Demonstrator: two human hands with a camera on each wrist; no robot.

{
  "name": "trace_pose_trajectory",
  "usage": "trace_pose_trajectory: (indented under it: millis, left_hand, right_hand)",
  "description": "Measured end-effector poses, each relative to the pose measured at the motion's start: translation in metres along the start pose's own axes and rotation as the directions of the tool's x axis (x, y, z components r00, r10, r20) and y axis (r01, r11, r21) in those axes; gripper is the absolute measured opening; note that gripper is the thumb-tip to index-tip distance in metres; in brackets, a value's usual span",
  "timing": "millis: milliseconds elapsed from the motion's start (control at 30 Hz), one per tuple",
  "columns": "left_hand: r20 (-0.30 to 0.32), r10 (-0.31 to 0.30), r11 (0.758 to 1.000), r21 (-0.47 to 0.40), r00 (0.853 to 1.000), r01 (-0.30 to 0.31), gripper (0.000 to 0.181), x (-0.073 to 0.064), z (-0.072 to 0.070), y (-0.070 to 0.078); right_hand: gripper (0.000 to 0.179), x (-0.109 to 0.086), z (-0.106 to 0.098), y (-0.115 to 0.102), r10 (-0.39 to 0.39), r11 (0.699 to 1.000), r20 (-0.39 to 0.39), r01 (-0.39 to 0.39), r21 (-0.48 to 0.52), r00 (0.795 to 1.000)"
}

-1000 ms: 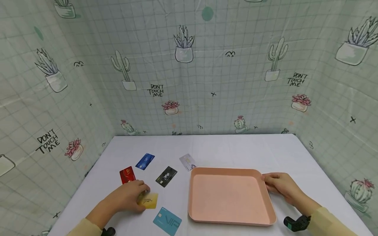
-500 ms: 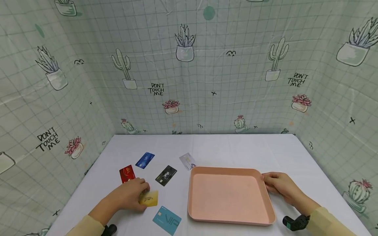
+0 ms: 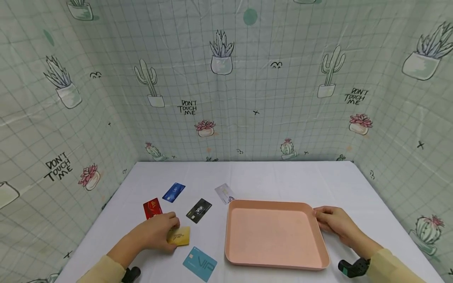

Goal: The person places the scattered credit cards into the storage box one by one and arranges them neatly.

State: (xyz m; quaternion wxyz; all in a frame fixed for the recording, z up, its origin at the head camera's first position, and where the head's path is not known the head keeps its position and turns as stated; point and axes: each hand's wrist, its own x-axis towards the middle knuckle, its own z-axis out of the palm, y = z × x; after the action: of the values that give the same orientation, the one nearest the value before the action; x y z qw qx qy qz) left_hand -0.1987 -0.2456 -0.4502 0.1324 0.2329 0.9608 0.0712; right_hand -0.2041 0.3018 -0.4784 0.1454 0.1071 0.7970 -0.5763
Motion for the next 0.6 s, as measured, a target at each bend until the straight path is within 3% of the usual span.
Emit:
trace_pose_trajectory:
  millis: [167, 400, 600]
  left_hand:
    - [-0.021, 0.046, 0.998, 0.032, 0.999, -0.045, 0.047, 0.002, -0.004, 0.002]
    - [-0.021, 0.037, 0.999, 0.035, 0.999, -0.036, 0.046, 0.004, -0.013, 0.006]
    - [-0.036, 0.072, 0.997, 0.038, 0.997, -0.071, 0.044, 0.005, -0.018, 0.010]
  right_hand:
    - [0.045, 0.001, 0.001, 0.000, 0.003, 0.999, -0.018, -0.003, -0.039, 1.000]
    - [0.045, 0.002, 0.005, -0.002, -0.023, 0.993, -0.075, 0.014, -0.120, 0.997]
    - [0.046, 0.001, 0.006, -0.002, -0.012, 0.994, -0.083, 0.003, -0.112, 0.997]
